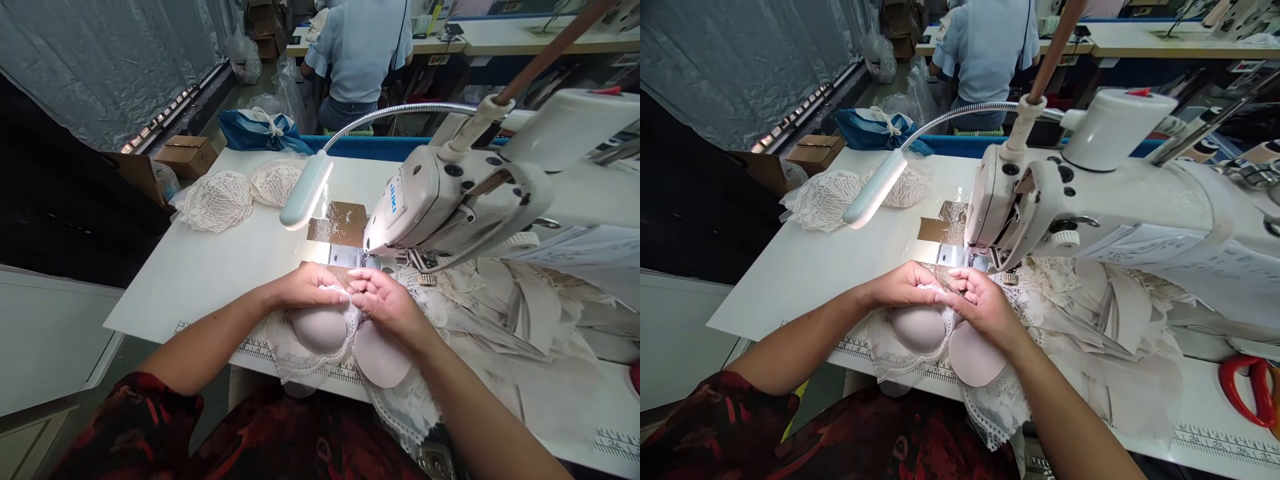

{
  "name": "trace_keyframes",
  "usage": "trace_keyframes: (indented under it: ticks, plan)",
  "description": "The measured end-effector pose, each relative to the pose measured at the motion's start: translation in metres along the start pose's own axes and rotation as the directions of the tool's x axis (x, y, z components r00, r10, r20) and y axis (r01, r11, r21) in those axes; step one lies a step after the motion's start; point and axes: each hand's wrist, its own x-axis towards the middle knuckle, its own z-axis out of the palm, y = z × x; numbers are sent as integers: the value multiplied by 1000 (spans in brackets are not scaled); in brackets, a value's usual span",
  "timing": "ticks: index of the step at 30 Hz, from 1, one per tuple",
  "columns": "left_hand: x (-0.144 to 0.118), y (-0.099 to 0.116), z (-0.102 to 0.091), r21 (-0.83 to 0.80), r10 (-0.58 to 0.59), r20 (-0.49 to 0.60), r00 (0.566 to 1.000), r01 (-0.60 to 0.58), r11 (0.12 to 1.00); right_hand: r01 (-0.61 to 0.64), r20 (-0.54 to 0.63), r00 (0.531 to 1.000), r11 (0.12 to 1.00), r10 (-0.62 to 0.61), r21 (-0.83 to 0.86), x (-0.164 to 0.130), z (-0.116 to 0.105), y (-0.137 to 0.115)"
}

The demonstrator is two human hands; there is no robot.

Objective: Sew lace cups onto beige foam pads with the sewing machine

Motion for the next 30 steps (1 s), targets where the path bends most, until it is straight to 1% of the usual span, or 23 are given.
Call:
trace_keyframes:
  ticks: [2,4,5,6,7,9,10,11,12,14,15,17,20,22,24,27,30]
  plan:
    - [-3,2,-7,47,12,88,996,-17,999,-10,48,999,998,13,-66,0,1,-3]
    - [-9,4,-20,142,-23,164,986,0,990,-38,22,999,985,42,-169,-1,-2,-6]
    - [-13,5,-27,183,-51,182,982,17,983,-53,6,998,976,56,-211,-1,-4,-7]
    - [-18,6,-34,208,-73,179,981,34,977,-63,20,997,968,70,-244,-2,-6,-7]
    - [-22,6,-40,214,-81,158,984,46,976,-61,66,995,962,81,-267,-2,-8,-8]
    - [-28,6,-48,177,-56,74,996,42,983,-33,196,976,961,90,-276,-1,-10,-8]
    - [-29,6,-49,152,-28,21,999,24,988,-31,225,970,965,92,-261,-1,-9,-8]
    - [-29,6,-48,132,6,-26,1000,-3,991,-40,221,971,971,93,-236,0,-8,-8]
    - [-29,6,-46,117,39,-57,998,-32,993,-53,185,978,977,92,-205,0,-6,-8]
    - [-25,6,-37,109,92,-77,993,-84,991,-61,90,993,986,76,-156,1,-1,-6]
    - [-23,7,-32,118,112,-77,991,-102,988,-48,61,996,988,58,-146,1,2,-5]
    - [-20,8,-22,153,137,-81,987,-124,980,-5,43,999,986,13,-167,1,5,-4]
    - [-16,10,-12,218,147,-123,982,-118,969,50,32,999,974,-43,-221,-1,7,-4]
    - [-15,10,-10,234,137,-144,980,-100,967,71,15,997,970,-69,-233,-2,7,-5]
    - [-13,10,-9,212,103,-138,985,-72,975,83,1,996,971,-85,-224,-4,7,-6]
    - [-12,8,-8,113,7,-91,996,4,994,114,-23,992,973,-121,-200,-4,8,-6]
    - [-11,8,-7,-35,-59,-37,998,57,998,142,-75,985,975,-157,-172,-3,7,-3]
